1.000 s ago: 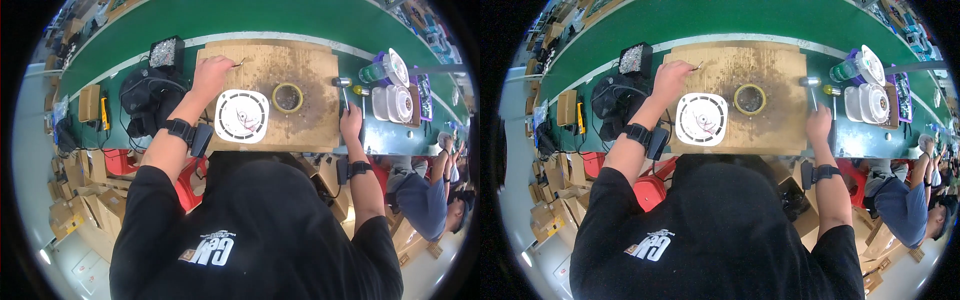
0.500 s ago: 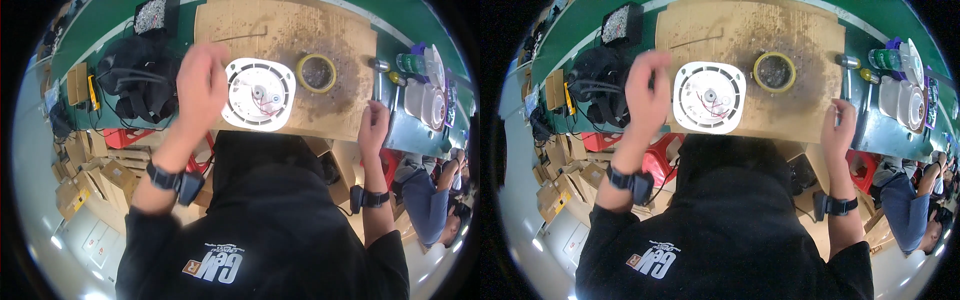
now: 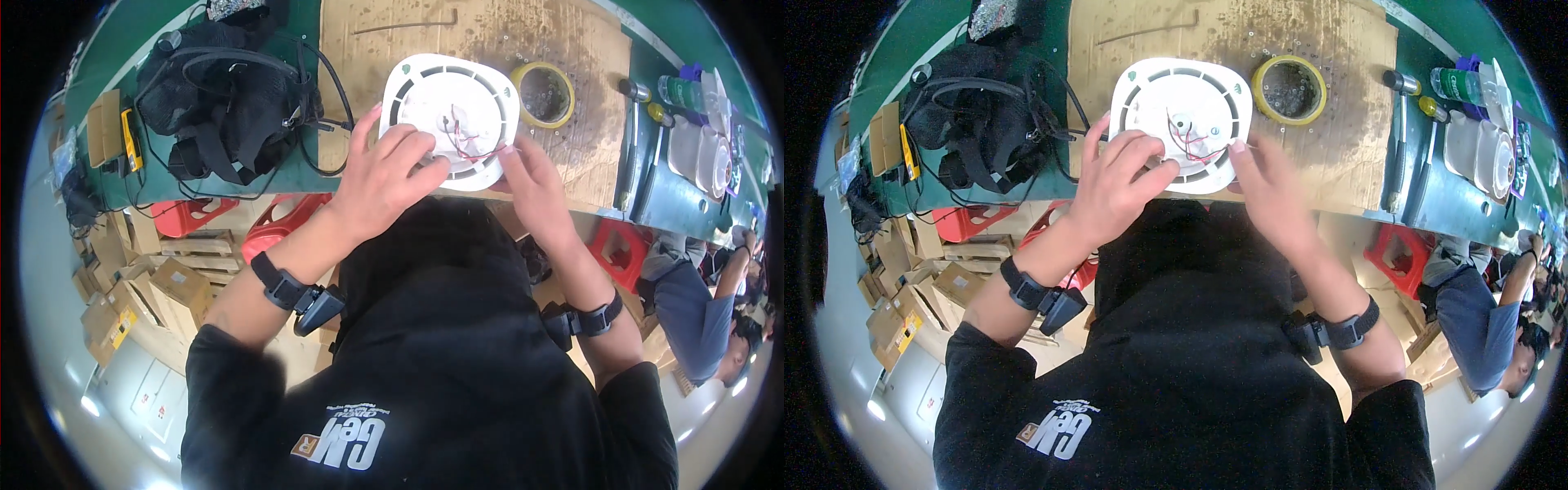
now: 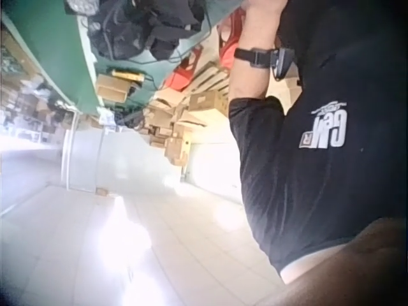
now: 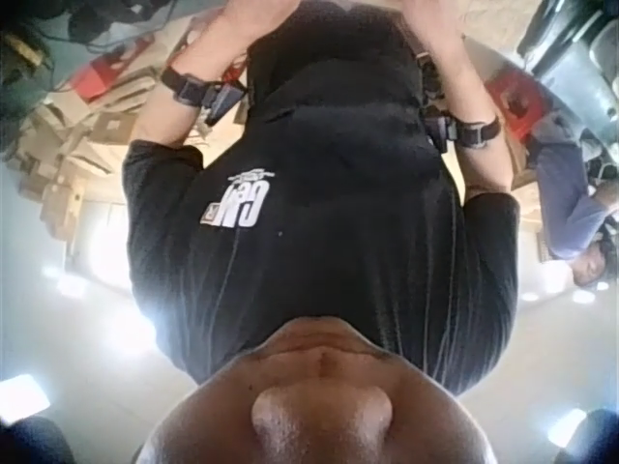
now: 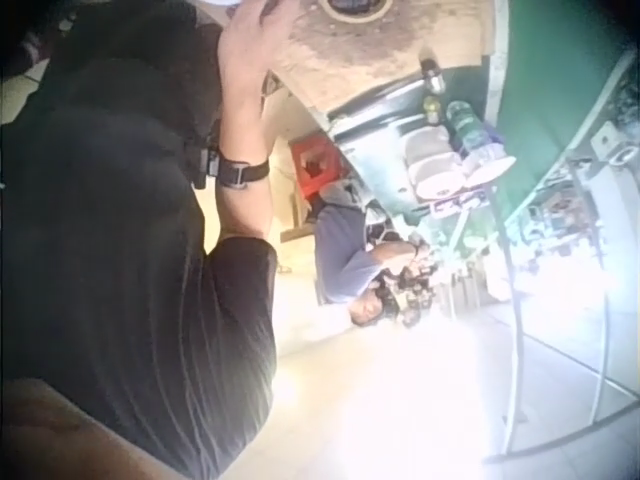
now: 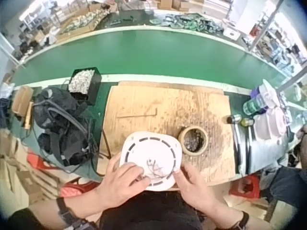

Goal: The person is assembling white circular plastic housings, using a hammer to tap components into place and pliers to manipulate wires and internals.

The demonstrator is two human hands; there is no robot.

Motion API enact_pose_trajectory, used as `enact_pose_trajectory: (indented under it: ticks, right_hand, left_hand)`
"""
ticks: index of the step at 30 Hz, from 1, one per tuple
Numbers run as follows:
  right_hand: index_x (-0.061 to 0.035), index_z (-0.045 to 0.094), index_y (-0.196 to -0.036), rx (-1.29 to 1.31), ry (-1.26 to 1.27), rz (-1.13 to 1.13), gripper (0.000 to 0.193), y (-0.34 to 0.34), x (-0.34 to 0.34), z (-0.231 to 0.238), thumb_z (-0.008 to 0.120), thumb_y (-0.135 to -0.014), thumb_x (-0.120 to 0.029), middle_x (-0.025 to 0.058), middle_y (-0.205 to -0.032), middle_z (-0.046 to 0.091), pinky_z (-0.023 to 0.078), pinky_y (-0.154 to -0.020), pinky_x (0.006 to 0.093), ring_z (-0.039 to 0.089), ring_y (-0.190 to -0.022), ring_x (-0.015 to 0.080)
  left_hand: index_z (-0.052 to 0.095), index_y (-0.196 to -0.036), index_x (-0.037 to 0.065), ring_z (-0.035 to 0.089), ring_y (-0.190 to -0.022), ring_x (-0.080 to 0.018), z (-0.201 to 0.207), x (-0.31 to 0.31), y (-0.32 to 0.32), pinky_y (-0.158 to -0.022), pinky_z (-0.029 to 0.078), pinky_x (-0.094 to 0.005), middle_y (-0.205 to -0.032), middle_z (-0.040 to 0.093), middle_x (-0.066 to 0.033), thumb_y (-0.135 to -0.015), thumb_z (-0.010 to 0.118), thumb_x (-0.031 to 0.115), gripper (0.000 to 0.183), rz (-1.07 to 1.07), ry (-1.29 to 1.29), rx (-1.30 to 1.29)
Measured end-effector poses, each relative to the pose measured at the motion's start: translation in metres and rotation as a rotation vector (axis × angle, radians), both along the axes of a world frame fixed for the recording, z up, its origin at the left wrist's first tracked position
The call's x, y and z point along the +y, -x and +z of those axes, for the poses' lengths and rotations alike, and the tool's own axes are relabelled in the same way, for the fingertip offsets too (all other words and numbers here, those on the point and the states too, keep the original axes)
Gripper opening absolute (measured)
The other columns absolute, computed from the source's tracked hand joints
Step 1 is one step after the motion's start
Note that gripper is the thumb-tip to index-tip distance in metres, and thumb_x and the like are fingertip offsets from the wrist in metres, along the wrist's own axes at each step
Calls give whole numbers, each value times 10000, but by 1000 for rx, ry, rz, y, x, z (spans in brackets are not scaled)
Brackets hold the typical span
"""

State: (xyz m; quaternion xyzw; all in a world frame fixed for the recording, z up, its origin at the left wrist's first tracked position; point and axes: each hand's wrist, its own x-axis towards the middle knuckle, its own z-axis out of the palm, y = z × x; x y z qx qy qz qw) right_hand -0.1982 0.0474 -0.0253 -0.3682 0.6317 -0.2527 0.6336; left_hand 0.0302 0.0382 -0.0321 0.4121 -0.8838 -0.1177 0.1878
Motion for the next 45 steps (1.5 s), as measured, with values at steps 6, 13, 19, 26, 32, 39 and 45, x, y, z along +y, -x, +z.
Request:
enact_pose_trajectory:
  ticks: [6, 13, 19, 26, 32, 39, 45]
  right_hand:
    - [68, 603, -1112, 89, -14, -47, 412, -5, -8, 13, 470, -1026, -312, 99, -911, 651, 526, -721, 287, 622, -795, 135]
    - [17, 643, -1028, 206, 80, 9, 337, -2, 2, 35, 478, -1036, -277, -21, -806, 596, 400, -649, 203, 499, -739, 36]
    - [51, 607, -1025, 227, 135, -9, 309, -4, 10, 62, 470, -1020, -227, 102, -805, 620, 446, -705, 309, 532, -776, 110]
    - [36, 607, -1148, 100, 212, -88, 302, -7, 17, 69, 493, -1022, -213, 76, -852, 647, 463, -797, 270, 570, -831, 112]
    - [-24, 500, -1322, -19, 295, -110, 439, 2, 6, 42, 600, -964, -257, 133, -1301, 500, 458, -941, 331, 501, -1177, 190]
    - [-102, 253, -1422, -388, 369, -114, 942, 7, -20, 57, 854, -702, -187, 130, -1328, 419, 352, -1082, 416, 406, -1287, 251]
    - [-185, 275, -1467, -804, 206, -300, 925, 72, -39, 63, 759, -752, -514, 118, -1381, 431, 414, -1016, 539, 453, -1275, 329]
  left_hand:
    - [649, -931, 157, 575, -1023, -201, 12, -8, -1, -1001, 382, -503, -993, 572, -6, -734, 664, 142, 199, -58, -61, 81]
    - [668, -918, 161, 571, -1007, -194, 37, -2, 1, -982, 369, -509, -980, 572, -3, -699, 691, 151, 220, -61, -27, 78]
    - [669, -911, 177, 573, -970, -167, 50, 4, 2, -998, 329, -512, -979, 565, 18, -664, 716, 160, 253, -76, 5, 87]
    - [669, -917, 164, 567, -961, -178, 55, 2, -2, -972, 325, -466, -963, 563, 15, -635, 726, 123, 290, -87, -15, 86]
    - [591, -1020, 49, 590, -983, -229, 52, -1, 4, -881, 446, -348, -1006, 610, -66, -647, 825, 14, 441, 185, -436, 438]
    - [522, -1146, 15, 605, -1004, -127, 85, -9, 20, -877, 493, -286, -1084, 628, -50, -737, 805, -14, 499, 471, -1065, 1063]
    - [469, -1292, 6, 606, -1070, -175, 105, -36, 21, -933, 495, -332, -1193, 604, -78, -776, 730, -53, 581, 547, -1007, 1397]
